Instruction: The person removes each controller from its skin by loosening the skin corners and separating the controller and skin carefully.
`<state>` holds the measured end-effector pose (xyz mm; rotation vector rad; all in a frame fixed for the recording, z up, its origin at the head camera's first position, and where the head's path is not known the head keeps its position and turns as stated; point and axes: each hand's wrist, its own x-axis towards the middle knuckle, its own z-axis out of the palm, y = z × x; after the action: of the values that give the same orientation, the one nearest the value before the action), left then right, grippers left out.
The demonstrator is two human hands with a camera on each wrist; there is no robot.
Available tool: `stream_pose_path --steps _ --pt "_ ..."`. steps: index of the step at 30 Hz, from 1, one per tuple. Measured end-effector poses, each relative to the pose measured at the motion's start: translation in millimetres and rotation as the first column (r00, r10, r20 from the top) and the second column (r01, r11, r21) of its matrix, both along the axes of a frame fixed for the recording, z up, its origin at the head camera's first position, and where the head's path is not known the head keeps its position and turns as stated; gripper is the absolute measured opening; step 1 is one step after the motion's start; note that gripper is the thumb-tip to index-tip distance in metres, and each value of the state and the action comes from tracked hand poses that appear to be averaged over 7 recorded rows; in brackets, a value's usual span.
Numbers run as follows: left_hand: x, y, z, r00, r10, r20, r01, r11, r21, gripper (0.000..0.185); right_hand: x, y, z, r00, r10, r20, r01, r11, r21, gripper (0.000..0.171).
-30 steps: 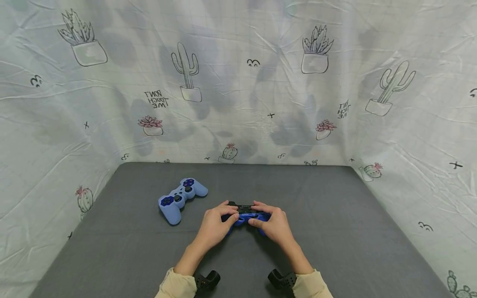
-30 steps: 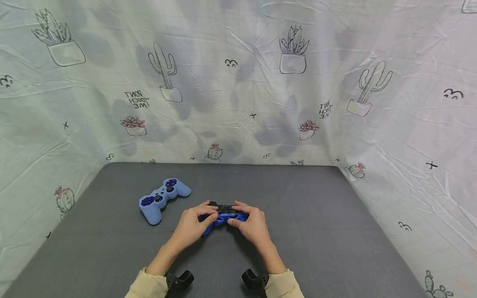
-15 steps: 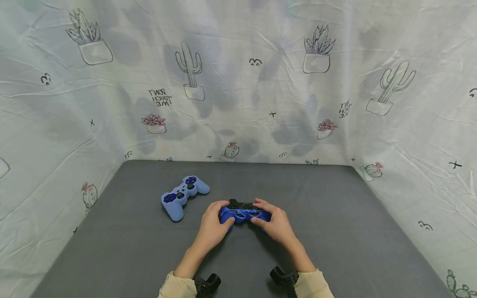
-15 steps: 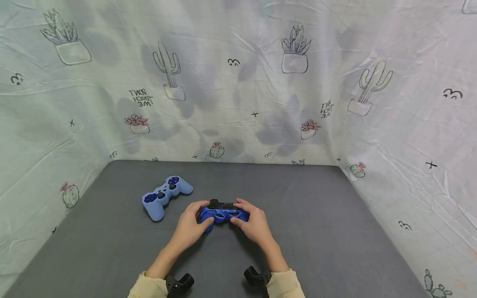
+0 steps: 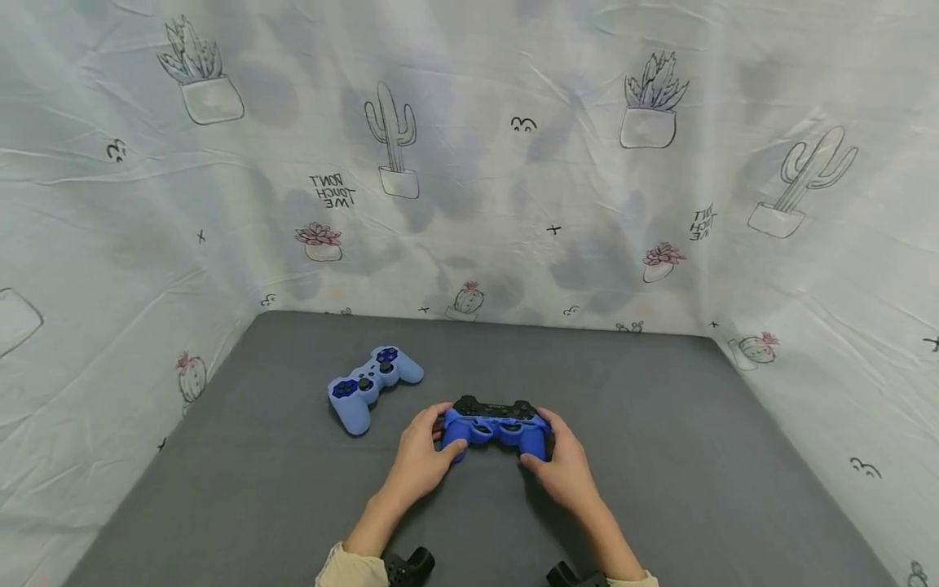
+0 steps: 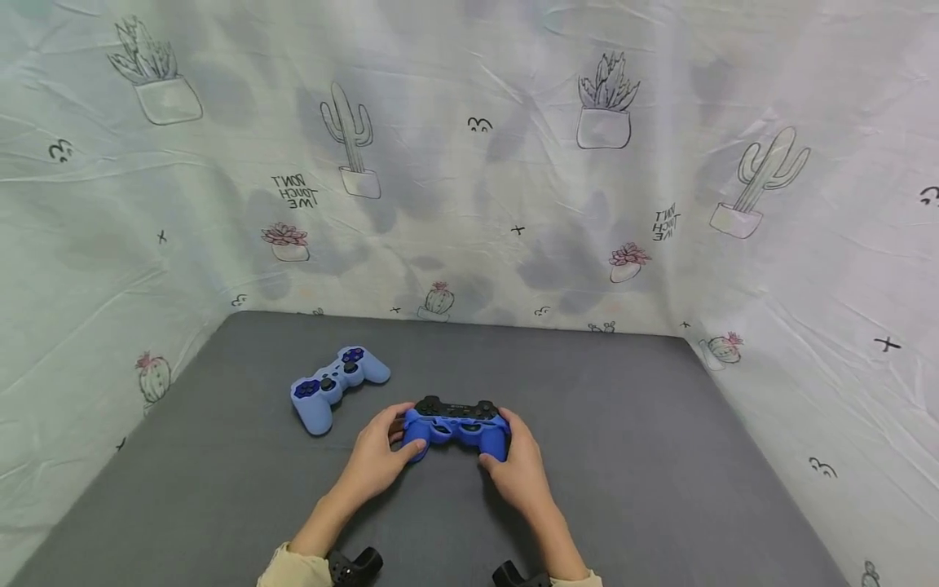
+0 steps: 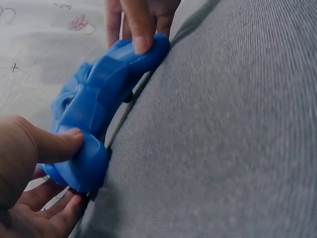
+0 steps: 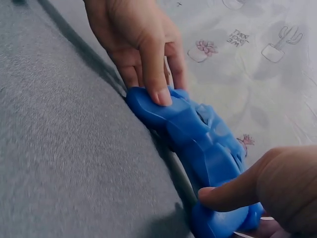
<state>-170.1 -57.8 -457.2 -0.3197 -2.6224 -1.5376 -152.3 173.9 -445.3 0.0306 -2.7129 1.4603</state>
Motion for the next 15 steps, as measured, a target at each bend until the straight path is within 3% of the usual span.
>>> stream_pose_path --steps 9,15 --pt "1.1 -6.0 -3.9 0.998 -0.014 -0.062 0.012 0.999 -0.038 0.053 1.4 10.9 -2.6 0.998 0.063 0.019 -0.062 0.998 -0.028 0.073" --pt "-3.2 -5.0 -4.9 0.999 -0.009 -0.031 0.007 0.998 -0.058 0.05 -2.9 18.7 -9.4 0.998 0.058 0.011 -0.057 0.998 -0.033 0.071"
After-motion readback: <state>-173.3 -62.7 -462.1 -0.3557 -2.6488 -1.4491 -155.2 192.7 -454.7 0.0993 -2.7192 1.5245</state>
